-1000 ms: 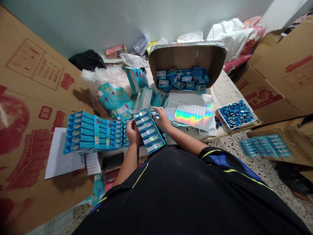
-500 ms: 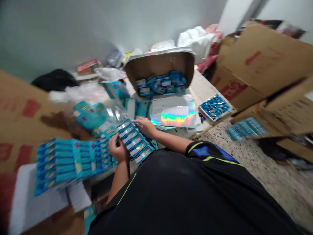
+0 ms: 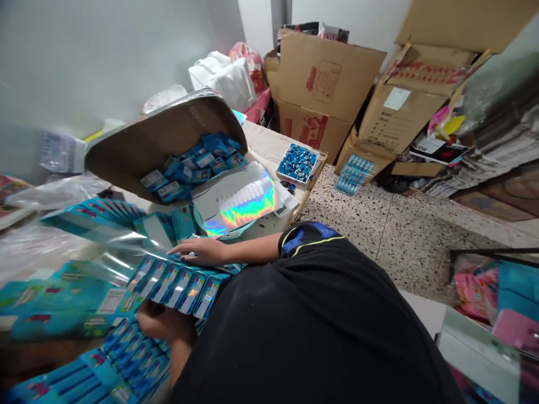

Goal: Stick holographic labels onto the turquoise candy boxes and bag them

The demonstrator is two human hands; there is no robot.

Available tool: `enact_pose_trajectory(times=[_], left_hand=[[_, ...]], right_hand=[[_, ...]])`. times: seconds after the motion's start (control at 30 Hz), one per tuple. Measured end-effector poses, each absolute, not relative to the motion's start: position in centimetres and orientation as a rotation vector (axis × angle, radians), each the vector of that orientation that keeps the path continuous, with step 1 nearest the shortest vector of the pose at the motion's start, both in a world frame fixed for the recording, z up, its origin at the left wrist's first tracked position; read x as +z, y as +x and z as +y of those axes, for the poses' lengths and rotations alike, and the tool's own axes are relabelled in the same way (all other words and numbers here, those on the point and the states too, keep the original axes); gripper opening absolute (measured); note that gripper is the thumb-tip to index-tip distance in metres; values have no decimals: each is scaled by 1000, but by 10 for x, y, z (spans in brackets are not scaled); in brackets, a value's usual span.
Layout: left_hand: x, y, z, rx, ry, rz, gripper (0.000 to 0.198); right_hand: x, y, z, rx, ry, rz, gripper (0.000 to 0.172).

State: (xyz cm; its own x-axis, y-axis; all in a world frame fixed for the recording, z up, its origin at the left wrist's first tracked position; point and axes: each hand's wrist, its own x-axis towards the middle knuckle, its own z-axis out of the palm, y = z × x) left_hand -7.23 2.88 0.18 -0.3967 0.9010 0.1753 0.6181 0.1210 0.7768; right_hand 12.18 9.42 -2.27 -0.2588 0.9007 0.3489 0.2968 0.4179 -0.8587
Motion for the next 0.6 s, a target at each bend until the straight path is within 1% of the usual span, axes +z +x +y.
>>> enact_pose_trajectory(times=[0.07, 0.1, 0.23, 0.47, 0.6], left_hand=[[4, -70, 28, 1172, 1444, 2110, 19], [5, -69, 28, 1169, 1446, 2118, 18], [11, -70, 27, 1116, 1545, 2121, 11], [20, -74, 19, 983, 1739, 2139, 17], [18, -75, 18, 886, 1732, 2209, 15]], right_hand=[[-25, 120, 99, 858, -1057, -1738, 41], [-26, 118, 102, 860, -1076, -1727, 41], [-27, 114, 104, 925, -1084, -1733, 25], [-21, 121, 83, 970, -1134, -1685, 30], [-17, 132, 73, 958, -1104, -1752, 28]])
